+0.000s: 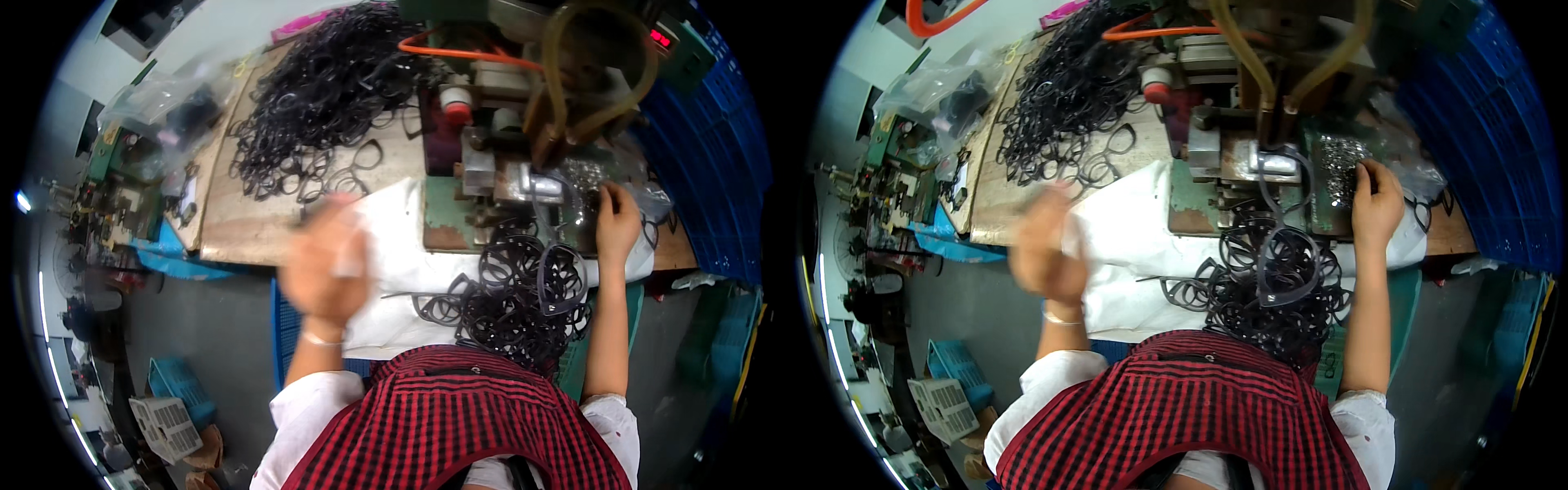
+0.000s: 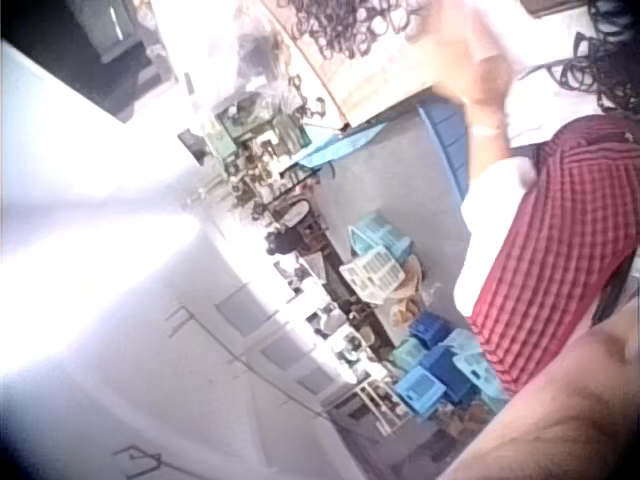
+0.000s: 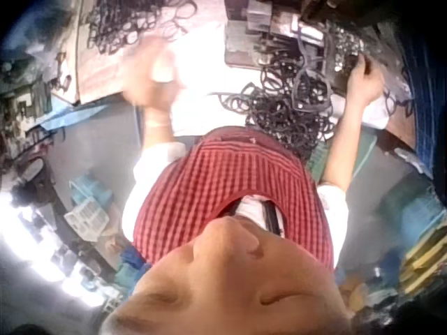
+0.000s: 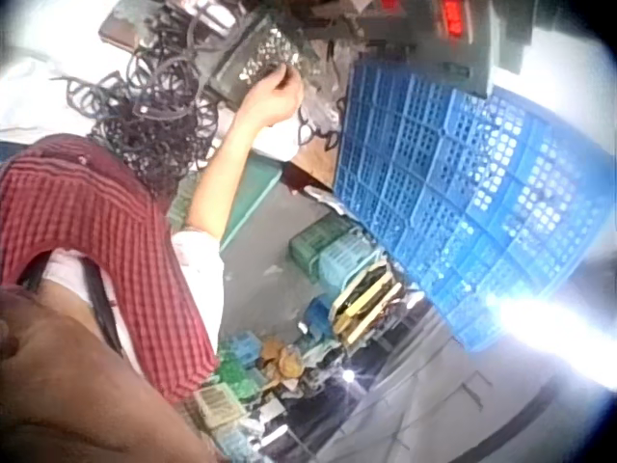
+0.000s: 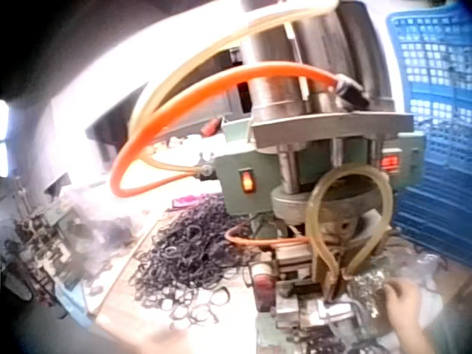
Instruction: The person repeatedly picks small black rubber rings and clear plastic pieces from a pile, places them into a machine mold, and removes the assembled units. The finished components accumulate on the work surface throughout the clip.
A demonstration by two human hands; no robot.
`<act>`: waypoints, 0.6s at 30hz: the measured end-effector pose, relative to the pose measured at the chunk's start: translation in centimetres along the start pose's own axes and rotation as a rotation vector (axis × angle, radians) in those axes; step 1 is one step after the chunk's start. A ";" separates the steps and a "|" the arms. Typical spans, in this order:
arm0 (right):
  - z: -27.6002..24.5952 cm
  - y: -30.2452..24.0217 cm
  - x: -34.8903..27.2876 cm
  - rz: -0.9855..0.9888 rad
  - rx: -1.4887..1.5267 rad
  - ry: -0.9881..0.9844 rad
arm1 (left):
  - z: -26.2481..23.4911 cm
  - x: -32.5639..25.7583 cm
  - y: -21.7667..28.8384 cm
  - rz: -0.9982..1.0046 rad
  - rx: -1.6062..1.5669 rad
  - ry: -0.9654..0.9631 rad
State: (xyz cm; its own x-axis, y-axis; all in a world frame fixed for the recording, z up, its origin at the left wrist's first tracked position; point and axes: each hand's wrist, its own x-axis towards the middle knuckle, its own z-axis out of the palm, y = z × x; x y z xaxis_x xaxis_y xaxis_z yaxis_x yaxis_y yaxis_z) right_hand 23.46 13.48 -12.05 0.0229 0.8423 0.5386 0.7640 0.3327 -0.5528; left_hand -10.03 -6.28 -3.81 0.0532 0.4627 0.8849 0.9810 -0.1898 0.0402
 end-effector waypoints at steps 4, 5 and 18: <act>-0.2 -2.2 0.8 -0.182 -0.341 -0.091 | -2.3 3.1 -5.3 -0.462 -0.028 0.099; 0.1 -2.6 0.6 -0.196 -0.346 -0.086 | -2.0 3.3 -6.5 -0.472 -0.019 0.003; 0.7 -1.0 2.4 -0.149 -0.047 -0.017 | 6.5 -7.2 -13.2 -0.427 0.090 -0.805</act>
State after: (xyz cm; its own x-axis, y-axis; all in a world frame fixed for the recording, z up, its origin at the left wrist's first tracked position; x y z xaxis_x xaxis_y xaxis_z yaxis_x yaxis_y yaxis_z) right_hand 22.27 15.47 -10.65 -0.1036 0.7923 0.6012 0.7875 0.4346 -0.4371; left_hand -22.17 -1.47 -13.78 -0.2362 0.9485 0.2110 0.9563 0.1883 0.2238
